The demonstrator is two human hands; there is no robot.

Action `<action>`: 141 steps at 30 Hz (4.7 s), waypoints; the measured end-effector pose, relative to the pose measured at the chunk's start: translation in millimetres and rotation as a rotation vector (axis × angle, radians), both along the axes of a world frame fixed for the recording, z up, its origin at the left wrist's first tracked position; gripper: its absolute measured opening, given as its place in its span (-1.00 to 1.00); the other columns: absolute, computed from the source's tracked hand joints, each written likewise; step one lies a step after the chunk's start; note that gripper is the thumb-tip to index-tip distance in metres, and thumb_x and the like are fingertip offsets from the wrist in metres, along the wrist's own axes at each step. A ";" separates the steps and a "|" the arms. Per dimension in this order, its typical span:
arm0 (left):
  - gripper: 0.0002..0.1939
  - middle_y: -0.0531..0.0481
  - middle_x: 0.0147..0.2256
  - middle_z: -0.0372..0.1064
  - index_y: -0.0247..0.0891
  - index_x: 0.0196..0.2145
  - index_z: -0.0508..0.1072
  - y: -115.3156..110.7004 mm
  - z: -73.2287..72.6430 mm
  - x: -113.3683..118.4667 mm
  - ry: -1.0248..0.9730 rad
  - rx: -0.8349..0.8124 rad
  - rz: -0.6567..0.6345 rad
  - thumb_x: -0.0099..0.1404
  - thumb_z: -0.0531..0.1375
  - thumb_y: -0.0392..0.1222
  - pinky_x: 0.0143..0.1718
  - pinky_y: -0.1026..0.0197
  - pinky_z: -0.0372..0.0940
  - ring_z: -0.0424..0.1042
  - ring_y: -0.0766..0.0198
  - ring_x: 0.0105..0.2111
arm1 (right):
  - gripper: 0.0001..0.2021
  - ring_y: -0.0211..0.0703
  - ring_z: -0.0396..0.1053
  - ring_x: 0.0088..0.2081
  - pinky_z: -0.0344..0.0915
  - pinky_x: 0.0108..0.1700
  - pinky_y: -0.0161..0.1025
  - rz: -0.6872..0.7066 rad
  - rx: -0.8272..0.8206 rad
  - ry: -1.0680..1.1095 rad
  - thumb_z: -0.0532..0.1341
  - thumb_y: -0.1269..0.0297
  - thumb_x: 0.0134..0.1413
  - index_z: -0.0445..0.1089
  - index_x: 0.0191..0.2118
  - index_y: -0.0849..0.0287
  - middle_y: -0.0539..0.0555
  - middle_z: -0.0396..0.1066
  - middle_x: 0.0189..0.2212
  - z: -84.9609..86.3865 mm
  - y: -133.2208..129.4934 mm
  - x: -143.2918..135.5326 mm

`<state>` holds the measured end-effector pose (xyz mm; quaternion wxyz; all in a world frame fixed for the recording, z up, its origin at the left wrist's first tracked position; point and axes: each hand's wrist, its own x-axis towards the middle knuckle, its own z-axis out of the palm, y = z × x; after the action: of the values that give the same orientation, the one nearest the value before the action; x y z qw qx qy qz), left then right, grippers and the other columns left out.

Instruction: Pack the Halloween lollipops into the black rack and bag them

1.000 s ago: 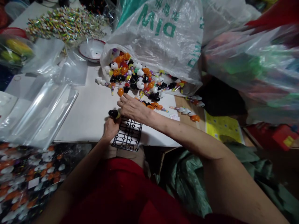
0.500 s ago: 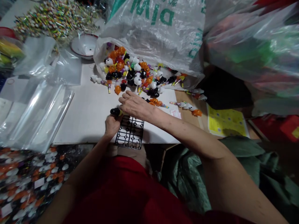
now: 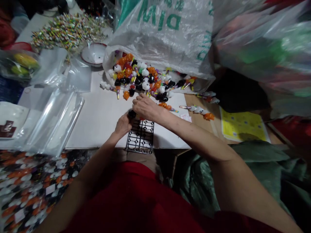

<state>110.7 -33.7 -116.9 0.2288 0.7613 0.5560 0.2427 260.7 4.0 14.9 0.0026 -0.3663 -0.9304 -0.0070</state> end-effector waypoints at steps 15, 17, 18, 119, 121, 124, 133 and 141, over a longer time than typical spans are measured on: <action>-0.71 -0.25 -0.30 0.52 -0.35 -0.24 0.51 -43.9 6.2 -67.7 0.246 -0.086 0.197 0.35 0.04 -0.15 -0.21 0.13 0.37 0.52 0.04 -0.26 | -0.79 -0.04 0.36 -0.20 0.34 -0.14 -0.13 -0.618 -0.274 0.696 0.15 0.32 0.17 0.34 -0.07 0.17 0.15 0.39 -0.21 -89.5 -95.1 36.9; -0.68 -0.26 -0.31 0.52 -0.36 -0.27 0.53 -44.8 8.4 -69.8 0.300 -0.107 0.217 0.35 0.02 -0.15 -0.24 0.14 0.37 0.53 0.04 -0.29 | -0.77 0.01 0.33 -0.15 0.34 -0.10 -0.09 -0.657 -0.280 0.666 0.15 0.31 0.15 0.31 -0.07 0.20 0.20 0.37 -0.17 -111.4 -101.4 8.7; -0.67 -0.27 -0.31 0.52 -0.36 -0.27 0.53 -45.8 8.3 -69.2 0.309 -0.094 0.223 0.34 0.00 -0.16 -0.25 0.14 0.37 0.53 0.04 -0.30 | -0.78 0.02 0.32 -0.14 0.34 -0.09 -0.07 -0.681 -0.260 0.651 0.15 0.31 0.15 0.29 -0.08 0.21 0.21 0.37 -0.16 -115.5 -102.5 -0.6; -0.81 -0.32 0.06 0.42 -0.30 -0.20 0.40 -33.1 71.5 -33.2 0.305 0.525 0.072 0.42 0.04 -0.17 0.12 -0.10 0.24 0.37 -0.06 0.12 | -0.69 0.00 0.41 -0.14 0.26 -0.19 -0.19 -1.012 -0.275 0.434 0.15 0.11 0.29 0.31 0.02 0.21 0.21 0.45 -0.14 -70.3 -85.2 18.9; -0.81 -0.31 0.06 0.42 -0.30 -0.20 0.39 -32.9 71.9 -33.8 0.308 0.528 0.061 0.42 0.04 -0.16 0.13 -0.08 0.24 0.37 -0.04 0.12 | -0.67 0.00 0.43 -0.17 0.25 -0.19 -0.18 -1.091 -0.309 0.455 0.17 0.11 0.27 0.28 0.02 0.22 0.23 0.46 -0.12 -80.4 -78.6 9.6; -0.81 -0.30 0.06 0.43 -0.29 -0.22 0.39 -32.1 71.5 -34.2 0.295 0.530 0.067 0.42 0.05 -0.15 0.12 -0.08 0.25 0.37 -0.03 0.12 | -0.78 0.01 0.44 -0.20 0.25 -0.18 -0.17 -1.156 -0.331 0.495 0.18 0.23 0.22 0.34 -0.08 0.22 0.23 0.49 -0.20 -88.5 -65.1 19.8; -0.82 -0.31 0.04 0.44 -0.29 -0.22 0.39 -29.4 71.4 -36.1 0.246 0.500 0.086 0.40 0.06 -0.15 0.09 -0.07 0.26 0.40 -0.04 0.08 | -0.72 -0.15 0.43 -0.36 0.37 -0.25 -0.24 -0.807 -0.577 1.363 0.27 0.05 -0.02 0.45 -0.28 0.17 0.07 0.51 -0.40 -97.3 -112.7 -10.4; -0.79 -0.32 0.03 0.44 -0.31 -0.18 0.41 -30.3 75.0 -34.7 0.250 0.472 0.091 0.40 0.05 -0.17 0.10 -0.07 0.29 0.41 -0.03 0.08 | -0.79 -0.09 0.49 -0.25 0.39 -0.16 -0.22 -0.784 -0.514 1.171 0.20 0.18 0.07 0.45 -0.21 0.15 0.10 0.56 -0.26 -129.7 -97.0 -45.5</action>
<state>76.0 -64.1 -41.9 -0.0362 0.7919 0.5416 0.2798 215.3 -92.9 -114.8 0.4092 -0.6037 -0.5506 0.4061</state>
